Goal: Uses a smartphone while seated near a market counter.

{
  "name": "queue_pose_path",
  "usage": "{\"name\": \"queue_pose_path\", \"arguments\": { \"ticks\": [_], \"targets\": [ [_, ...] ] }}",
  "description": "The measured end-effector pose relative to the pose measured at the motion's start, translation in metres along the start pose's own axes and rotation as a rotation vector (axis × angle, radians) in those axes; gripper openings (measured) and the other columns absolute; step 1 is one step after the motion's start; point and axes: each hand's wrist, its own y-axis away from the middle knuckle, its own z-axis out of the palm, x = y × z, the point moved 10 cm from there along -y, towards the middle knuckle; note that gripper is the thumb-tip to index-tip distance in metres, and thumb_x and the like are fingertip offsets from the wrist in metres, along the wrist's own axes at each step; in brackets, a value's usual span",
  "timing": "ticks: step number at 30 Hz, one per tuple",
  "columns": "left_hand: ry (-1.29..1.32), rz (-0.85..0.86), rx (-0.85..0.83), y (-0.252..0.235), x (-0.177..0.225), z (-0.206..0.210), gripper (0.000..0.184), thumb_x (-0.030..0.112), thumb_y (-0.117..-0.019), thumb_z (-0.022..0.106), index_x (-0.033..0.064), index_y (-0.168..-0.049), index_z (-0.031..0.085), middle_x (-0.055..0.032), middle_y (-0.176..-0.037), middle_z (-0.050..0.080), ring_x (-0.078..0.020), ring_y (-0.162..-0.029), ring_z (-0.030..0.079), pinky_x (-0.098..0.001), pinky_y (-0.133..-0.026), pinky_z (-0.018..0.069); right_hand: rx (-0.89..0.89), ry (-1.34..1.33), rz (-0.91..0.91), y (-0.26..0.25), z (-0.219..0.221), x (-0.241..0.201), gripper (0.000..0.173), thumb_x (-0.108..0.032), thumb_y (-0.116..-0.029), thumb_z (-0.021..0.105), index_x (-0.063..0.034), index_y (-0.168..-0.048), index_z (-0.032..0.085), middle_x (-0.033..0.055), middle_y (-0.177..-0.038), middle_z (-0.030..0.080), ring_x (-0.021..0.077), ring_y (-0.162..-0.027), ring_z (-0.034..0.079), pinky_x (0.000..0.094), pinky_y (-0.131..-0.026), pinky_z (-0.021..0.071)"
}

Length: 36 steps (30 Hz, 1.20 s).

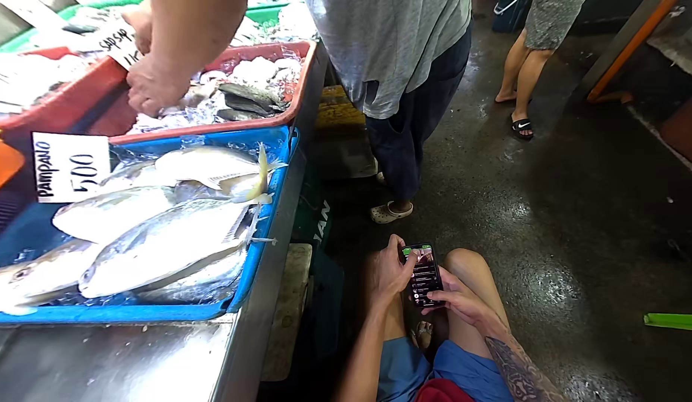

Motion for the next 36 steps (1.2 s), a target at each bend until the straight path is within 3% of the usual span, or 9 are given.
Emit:
{"name": "queue_pose_path", "arguments": {
  "ticks": [4, 11, 19, 27, 31, 34, 36],
  "targets": [
    [0.07, 0.063, 0.029, 0.0, -0.001, -0.002, 0.039, 0.039, -0.0976, 0.047, 0.0043, -0.108, 0.062, -0.0075, -0.076, 0.063, -0.0221, -0.071, 0.063, -0.0452, -0.065, 0.052, 0.023, 0.004, 0.01, 0.001, 0.0, 0.0, 0.068, 0.003, -0.0887, 0.061, -0.0077, -0.151, 0.034, 0.0202, -0.129, 0.063, 0.0389, -0.105, 0.07, 0.0534, -0.076, 0.0642],
    [0.192, 0.097, 0.058, 0.001, -0.003, -0.005, 0.032, 0.031, -0.1015, 0.04, 0.0069, -0.102, 0.062, -0.0018, -0.071, 0.057, -0.0134, -0.063, 0.057, -0.0357, -0.06, 0.0481, 0.02, -0.017, 0.017, 0.002, 0.0, -0.001, 0.068, 0.003, -0.0879, 0.061, -0.0077, -0.149, 0.035, 0.0213, -0.129, 0.064, 0.041, -0.104, 0.07, 0.0542, -0.074, 0.0642],
    [0.398, 0.157, 0.091, 0.001, -0.007, -0.007, 0.048, 0.037, -0.1054, 0.027, 0.0071, -0.099, 0.064, 0.0044, -0.068, 0.056, -0.0048, -0.061, 0.054, -0.0236, -0.059, 0.0466, -0.002, -0.046, 0.01, 0.004, 0.002, -0.004, 0.075, 0.003, -0.0798, 0.064, -0.007, -0.148, 0.035, 0.0224, -0.129, 0.063, 0.0425, -0.107, 0.069, 0.0564, -0.074, 0.0636],
    [0.42, 0.146, 0.1, 0.002, -0.006, -0.009, 0.047, 0.037, -0.105, 0.028, 0.0082, -0.098, 0.064, 0.0062, -0.068, 0.055, -0.0029, -0.06, 0.053, -0.0216, -0.058, 0.0455, 0.001, -0.058, 0.011, 0.005, 0.002, -0.004, 0.076, 0.006, -0.0775, 0.062, -0.0063, -0.148, 0.036, 0.0214, -0.127, 0.064, 0.0399, -0.106, 0.069, 0.0556, -0.076, 0.0633],
    [0.48, 0.156, 0.105, 0.001, -0.005, -0.01, 0.042, 0.028, -0.1045, 0.03, 0.0067, -0.098, 0.066, 0.006, -0.069, 0.056, -0.0023, -0.06, 0.053, -0.0203, -0.058, 0.0454, 0.008, -0.052, 0.007, 0.005, 0.001, -0.005, 0.076, 0.004, -0.0786, 0.063, -0.0063, -0.148, 0.035, 0.0217, -0.128, 0.063, 0.0401, -0.107, 0.069, 0.0557, -0.076, 0.0633],
    [0.606, 0.108, 0.109, 0.007, -0.005, -0.014, 0.048, 0.022, -0.1062, 0.027, 0.0005, -0.105, 0.07, 0.001, -0.078, 0.066, -0.0061, -0.071, 0.06, -0.0244, -0.069, 0.0519, 0.006, -0.08, -0.011, 0.005, -0.002, -0.006, 0.071, -0.011, -0.0875, 0.066, -0.0074, -0.15, 0.033, 0.022, -0.128, 0.063, 0.0402, -0.107, 0.069, 0.0556, -0.077, 0.063],
    [0.744, 0.033, 0.041, 0.023, -0.008, -0.004, 0.06, 0.029, -0.1086, 0.017, -0.0065, -0.121, 0.064, -0.0095, -0.102, 0.071, -0.0135, -0.093, 0.067, -0.0327, -0.088, 0.0556, 0.007, -0.109, -0.017, 0.007, -0.006, -0.006, 0.07, -0.026, -0.0931, 0.067, -0.0092, -0.152, 0.032, 0.0217, -0.13, 0.063, 0.04, -0.109, 0.069, 0.0549, -0.077, 0.0629]
  ]
}}
